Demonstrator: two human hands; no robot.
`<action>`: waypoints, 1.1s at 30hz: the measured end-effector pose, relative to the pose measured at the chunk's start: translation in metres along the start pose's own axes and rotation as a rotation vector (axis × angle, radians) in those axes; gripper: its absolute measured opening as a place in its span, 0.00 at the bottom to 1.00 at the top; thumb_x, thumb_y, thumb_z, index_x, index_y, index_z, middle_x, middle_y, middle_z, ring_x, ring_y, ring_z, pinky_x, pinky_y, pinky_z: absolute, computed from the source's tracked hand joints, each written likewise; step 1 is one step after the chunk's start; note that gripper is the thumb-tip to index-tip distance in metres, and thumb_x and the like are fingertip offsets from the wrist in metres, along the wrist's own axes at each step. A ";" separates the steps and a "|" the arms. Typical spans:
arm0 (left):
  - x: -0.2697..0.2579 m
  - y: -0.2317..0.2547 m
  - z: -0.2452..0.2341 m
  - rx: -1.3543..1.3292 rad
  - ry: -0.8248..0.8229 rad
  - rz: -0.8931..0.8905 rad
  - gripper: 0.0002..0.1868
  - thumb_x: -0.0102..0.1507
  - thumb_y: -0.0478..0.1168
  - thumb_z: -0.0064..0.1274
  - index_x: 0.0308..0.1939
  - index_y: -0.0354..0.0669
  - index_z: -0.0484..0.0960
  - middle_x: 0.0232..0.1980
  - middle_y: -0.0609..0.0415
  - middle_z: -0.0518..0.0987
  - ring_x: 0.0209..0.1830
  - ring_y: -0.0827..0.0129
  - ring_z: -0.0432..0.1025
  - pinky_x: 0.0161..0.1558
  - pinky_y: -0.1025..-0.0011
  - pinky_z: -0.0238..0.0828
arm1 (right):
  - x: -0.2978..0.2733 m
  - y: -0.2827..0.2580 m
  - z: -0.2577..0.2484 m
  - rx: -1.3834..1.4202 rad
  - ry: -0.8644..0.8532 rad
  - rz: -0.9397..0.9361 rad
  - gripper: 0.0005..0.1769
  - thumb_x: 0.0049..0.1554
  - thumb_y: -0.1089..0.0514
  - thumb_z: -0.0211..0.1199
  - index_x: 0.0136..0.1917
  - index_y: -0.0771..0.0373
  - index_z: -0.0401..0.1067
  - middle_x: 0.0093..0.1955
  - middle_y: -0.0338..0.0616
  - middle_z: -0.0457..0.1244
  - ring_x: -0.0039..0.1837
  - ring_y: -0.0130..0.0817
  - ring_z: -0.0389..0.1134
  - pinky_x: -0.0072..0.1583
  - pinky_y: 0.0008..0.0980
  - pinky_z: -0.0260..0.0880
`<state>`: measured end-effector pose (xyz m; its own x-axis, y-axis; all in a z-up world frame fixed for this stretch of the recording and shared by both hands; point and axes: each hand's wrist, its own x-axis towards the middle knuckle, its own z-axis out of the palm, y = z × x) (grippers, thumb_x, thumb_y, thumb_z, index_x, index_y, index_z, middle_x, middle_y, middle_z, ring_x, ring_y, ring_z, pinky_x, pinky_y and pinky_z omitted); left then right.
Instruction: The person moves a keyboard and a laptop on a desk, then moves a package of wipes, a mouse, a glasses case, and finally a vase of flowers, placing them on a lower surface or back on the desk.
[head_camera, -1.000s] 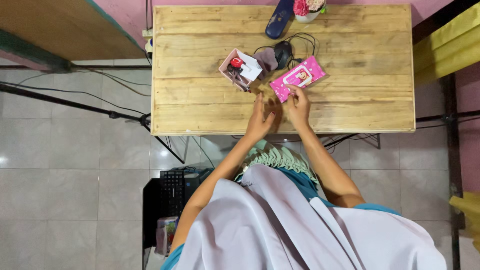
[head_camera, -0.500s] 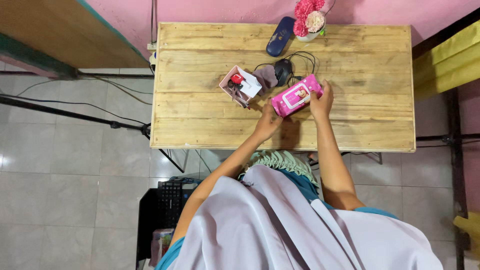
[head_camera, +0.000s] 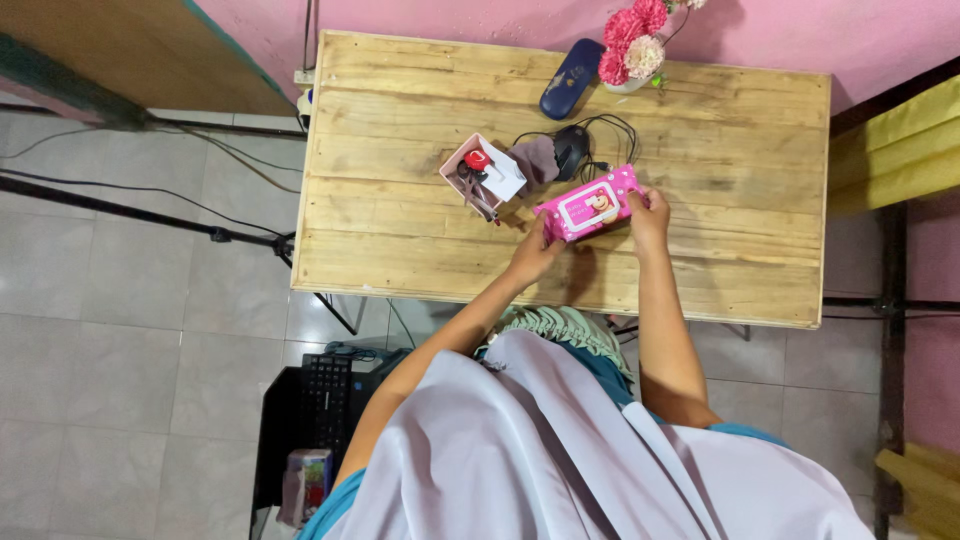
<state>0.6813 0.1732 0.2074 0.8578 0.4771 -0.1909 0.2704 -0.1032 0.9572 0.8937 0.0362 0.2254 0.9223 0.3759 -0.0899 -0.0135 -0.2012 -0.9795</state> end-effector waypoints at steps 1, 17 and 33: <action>0.000 -0.003 0.000 -0.002 0.004 -0.004 0.49 0.64 0.49 0.54 0.81 0.35 0.46 0.72 0.32 0.69 0.71 0.48 0.68 0.69 0.64 0.62 | -0.001 -0.004 -0.001 -0.002 -0.006 0.001 0.14 0.66 0.59 0.65 0.62 0.67 0.75 0.56 0.46 0.69 0.54 0.32 0.68 0.57 0.32 0.70; -0.026 -0.025 -0.022 -0.641 0.001 0.067 0.34 0.72 0.41 0.51 0.78 0.33 0.56 0.66 0.47 0.75 0.64 0.68 0.70 0.66 0.70 0.65 | -0.041 -0.153 0.009 0.292 -0.467 0.100 0.07 0.66 0.62 0.61 0.58 0.60 0.70 0.53 0.37 0.69 0.52 0.27 0.72 0.52 0.34 0.75; -0.203 -0.012 -0.121 -0.857 0.784 0.301 0.20 0.73 0.36 0.51 0.69 0.37 0.69 0.62 0.55 0.76 0.61 0.75 0.71 0.63 0.74 0.69 | -0.137 -0.203 0.199 0.300 -1.065 0.120 0.09 0.68 0.59 0.63 0.60 0.62 0.69 0.55 0.40 0.69 0.54 0.27 0.72 0.58 0.32 0.76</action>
<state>0.4512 0.1829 0.2607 0.2566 0.9659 -0.0347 -0.5294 0.1704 0.8311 0.6931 0.2054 0.4008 0.1074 0.9821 -0.1549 -0.3063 -0.1155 -0.9449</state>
